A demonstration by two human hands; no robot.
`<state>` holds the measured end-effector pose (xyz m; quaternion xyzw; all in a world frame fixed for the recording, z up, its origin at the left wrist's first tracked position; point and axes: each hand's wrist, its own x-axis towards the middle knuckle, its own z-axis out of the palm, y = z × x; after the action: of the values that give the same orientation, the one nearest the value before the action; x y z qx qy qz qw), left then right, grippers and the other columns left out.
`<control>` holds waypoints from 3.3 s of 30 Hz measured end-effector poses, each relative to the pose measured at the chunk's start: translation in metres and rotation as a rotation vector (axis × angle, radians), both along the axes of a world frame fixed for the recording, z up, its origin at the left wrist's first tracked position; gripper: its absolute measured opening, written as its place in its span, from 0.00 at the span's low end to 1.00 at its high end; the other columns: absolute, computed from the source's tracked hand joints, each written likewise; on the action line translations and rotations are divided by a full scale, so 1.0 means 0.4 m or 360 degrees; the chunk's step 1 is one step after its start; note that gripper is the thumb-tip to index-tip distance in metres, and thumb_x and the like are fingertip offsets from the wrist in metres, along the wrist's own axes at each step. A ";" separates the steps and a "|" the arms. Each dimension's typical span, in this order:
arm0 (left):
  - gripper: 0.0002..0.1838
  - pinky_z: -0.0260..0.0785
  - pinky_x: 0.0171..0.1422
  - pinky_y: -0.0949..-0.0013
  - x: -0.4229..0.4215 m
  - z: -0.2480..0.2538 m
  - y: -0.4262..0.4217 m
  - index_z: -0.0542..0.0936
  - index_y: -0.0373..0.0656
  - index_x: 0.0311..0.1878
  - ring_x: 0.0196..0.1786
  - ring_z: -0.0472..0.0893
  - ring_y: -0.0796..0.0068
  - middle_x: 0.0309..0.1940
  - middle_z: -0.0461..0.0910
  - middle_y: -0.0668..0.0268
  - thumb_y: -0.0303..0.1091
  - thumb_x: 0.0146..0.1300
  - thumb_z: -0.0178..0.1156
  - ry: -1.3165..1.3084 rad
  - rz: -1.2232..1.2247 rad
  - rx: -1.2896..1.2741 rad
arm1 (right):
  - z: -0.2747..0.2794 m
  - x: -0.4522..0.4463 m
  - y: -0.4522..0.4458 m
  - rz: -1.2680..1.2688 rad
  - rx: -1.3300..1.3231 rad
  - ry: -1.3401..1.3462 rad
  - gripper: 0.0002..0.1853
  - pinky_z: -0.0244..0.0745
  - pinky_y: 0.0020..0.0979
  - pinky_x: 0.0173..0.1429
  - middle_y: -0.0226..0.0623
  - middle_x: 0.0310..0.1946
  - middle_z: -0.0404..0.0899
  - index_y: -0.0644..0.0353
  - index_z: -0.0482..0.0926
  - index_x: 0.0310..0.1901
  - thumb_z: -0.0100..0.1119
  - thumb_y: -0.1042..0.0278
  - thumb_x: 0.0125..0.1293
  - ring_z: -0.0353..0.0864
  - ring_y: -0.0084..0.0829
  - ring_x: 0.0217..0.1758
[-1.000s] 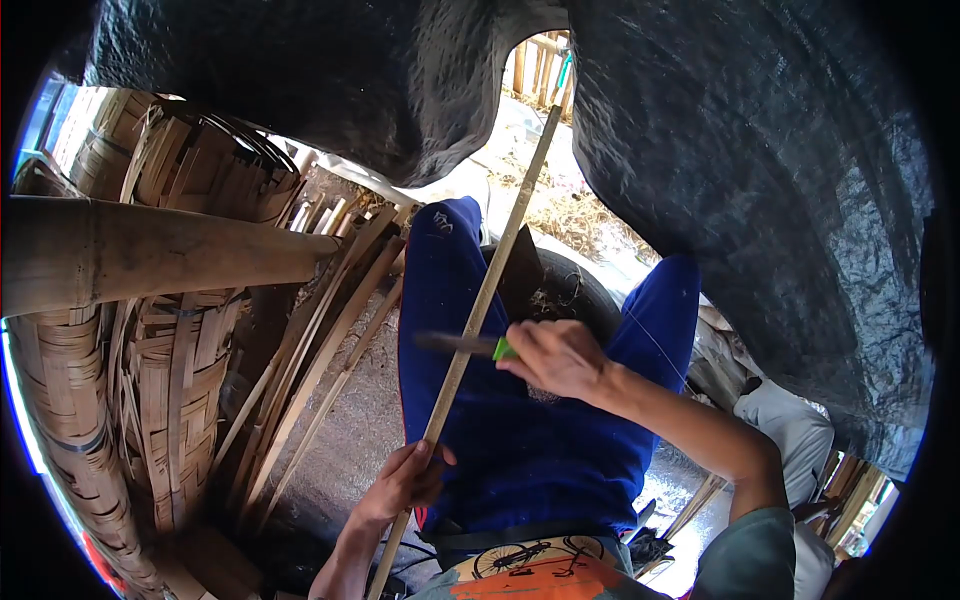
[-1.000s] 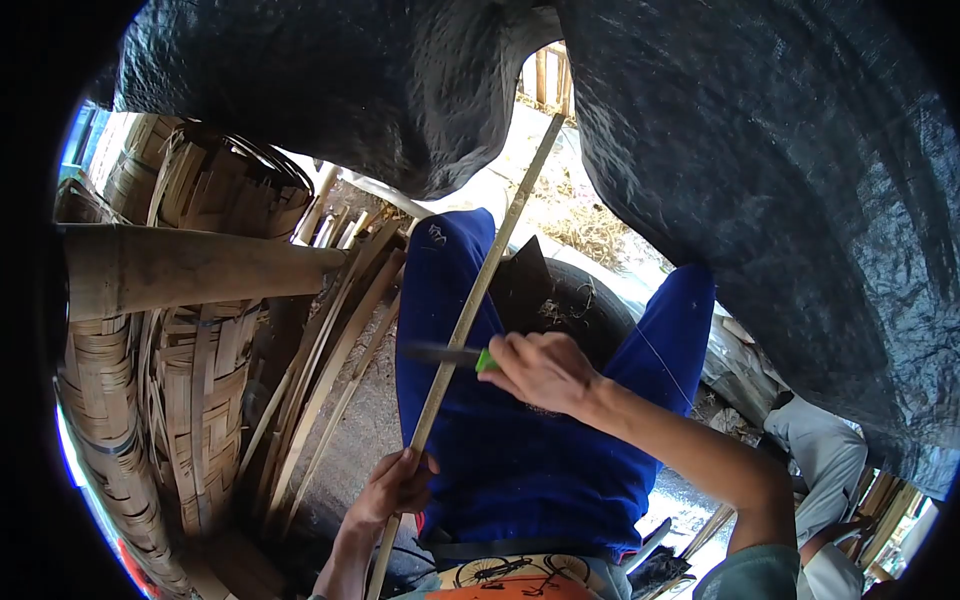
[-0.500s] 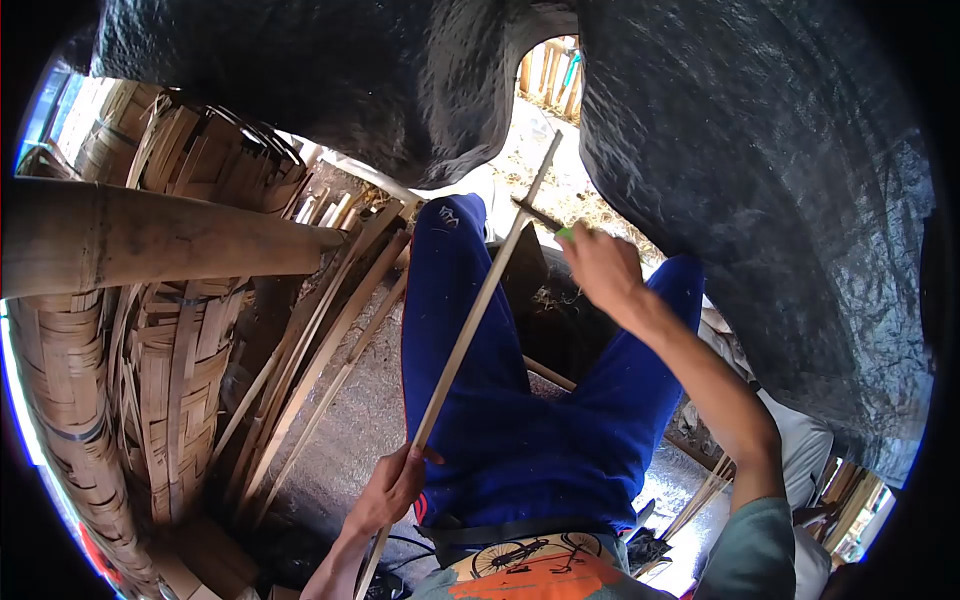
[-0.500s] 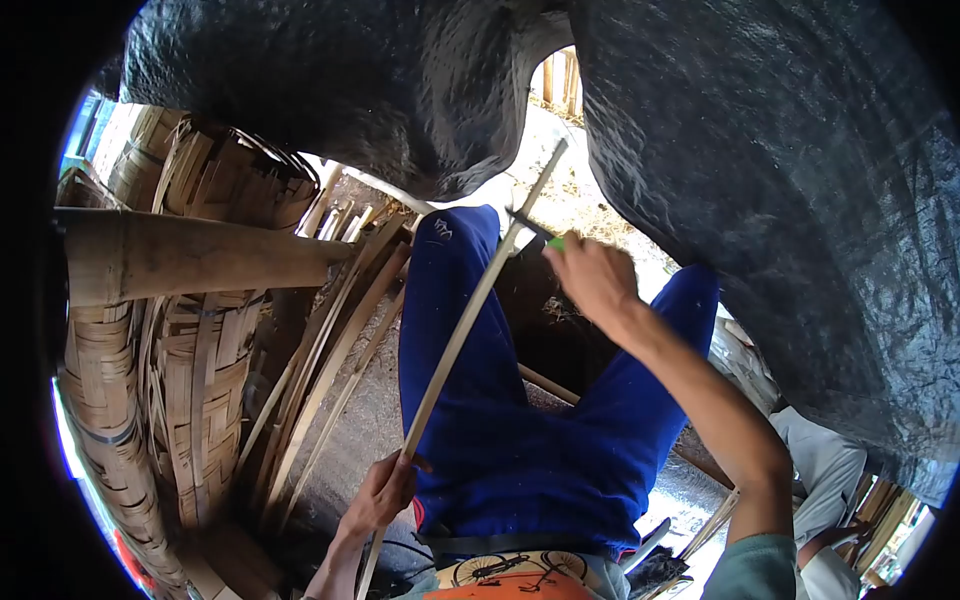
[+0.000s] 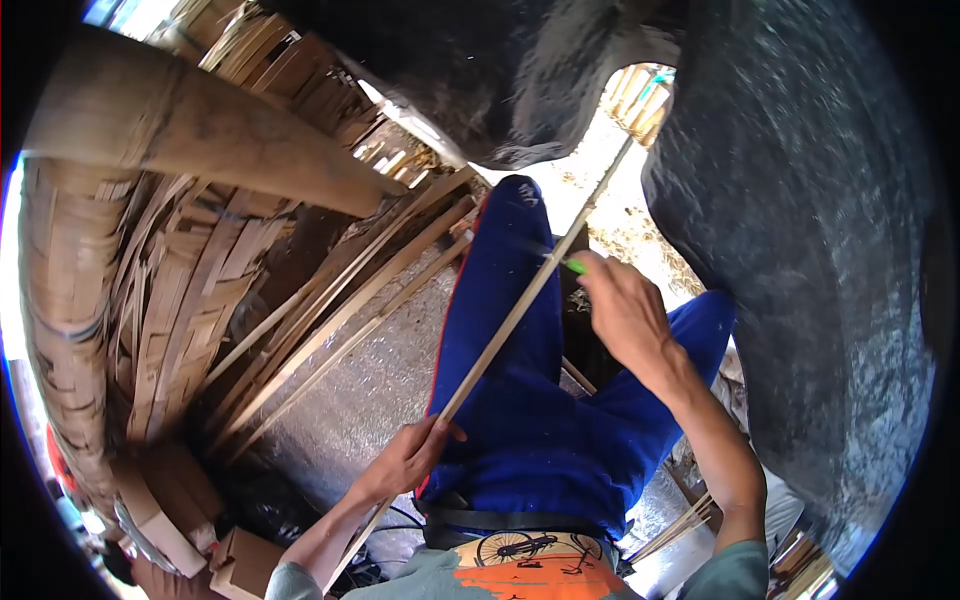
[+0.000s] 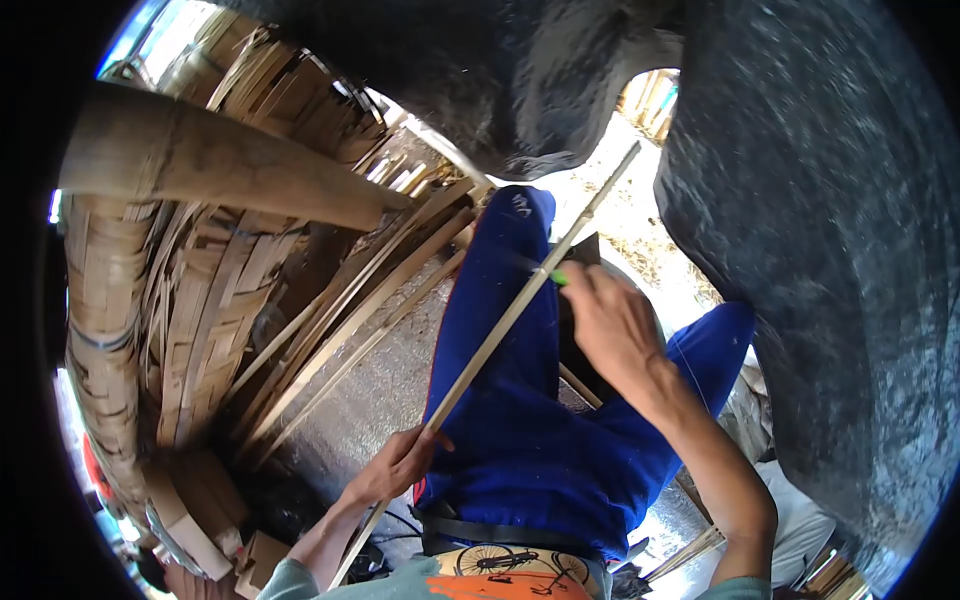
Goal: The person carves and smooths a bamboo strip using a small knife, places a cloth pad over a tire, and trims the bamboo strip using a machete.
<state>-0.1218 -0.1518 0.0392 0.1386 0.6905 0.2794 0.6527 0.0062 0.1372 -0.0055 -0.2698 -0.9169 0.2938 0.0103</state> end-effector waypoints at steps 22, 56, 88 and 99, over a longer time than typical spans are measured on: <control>0.23 0.68 0.49 0.63 0.016 -0.041 -0.003 0.77 0.35 0.45 0.40 0.78 0.63 0.35 0.79 0.54 0.43 0.77 0.37 -0.0024 -0.0034 0.0272 | 0.160 -0.062 -0.148 0.0139 -0.0285 0.0744 0.15 0.63 0.38 0.26 0.40 0.14 0.65 0.63 0.69 0.20 0.57 0.72 0.65 0.68 0.40 0.19; 0.23 0.57 0.23 0.73 -0.001 -0.073 0.020 0.76 0.38 0.46 0.18 0.63 0.83 0.14 0.60 0.75 0.47 0.77 0.37 -0.0227 -0.0006 0.0123 | -0.193 1.161 -0.920 -0.2362 -0.0844 -0.0505 0.17 0.75 0.38 0.44 0.44 0.37 0.74 0.60 0.72 0.47 0.62 0.59 0.64 0.77 0.39 0.39; 0.18 0.67 0.32 0.51 0.003 -0.080 0.021 0.76 0.34 0.32 0.24 0.76 0.43 0.17 0.73 0.46 0.34 0.73 0.43 0.0487 -0.0139 0.0667 | 0.760 0.354 0.044 -0.1163 0.0306 0.0516 0.21 0.58 0.24 0.38 0.34 0.39 0.67 0.63 0.65 0.53 0.56 0.57 0.68 0.63 0.21 0.38; 0.19 0.66 0.30 0.54 0.017 -0.098 0.015 0.77 0.35 0.32 0.22 0.75 0.47 0.15 0.72 0.49 0.35 0.74 0.42 0.0556 -0.0082 0.0702 | 0.326 -0.220 0.043 -0.0999 -0.1136 0.0896 0.12 0.79 0.35 0.49 0.31 0.35 0.79 0.56 0.75 0.40 0.63 0.57 0.66 0.82 0.25 0.39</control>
<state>-0.1150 -0.1460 0.0000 0.3408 0.7112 0.3782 0.4847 -0.0818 0.1544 0.1251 -0.4280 -0.5978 0.6300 0.2501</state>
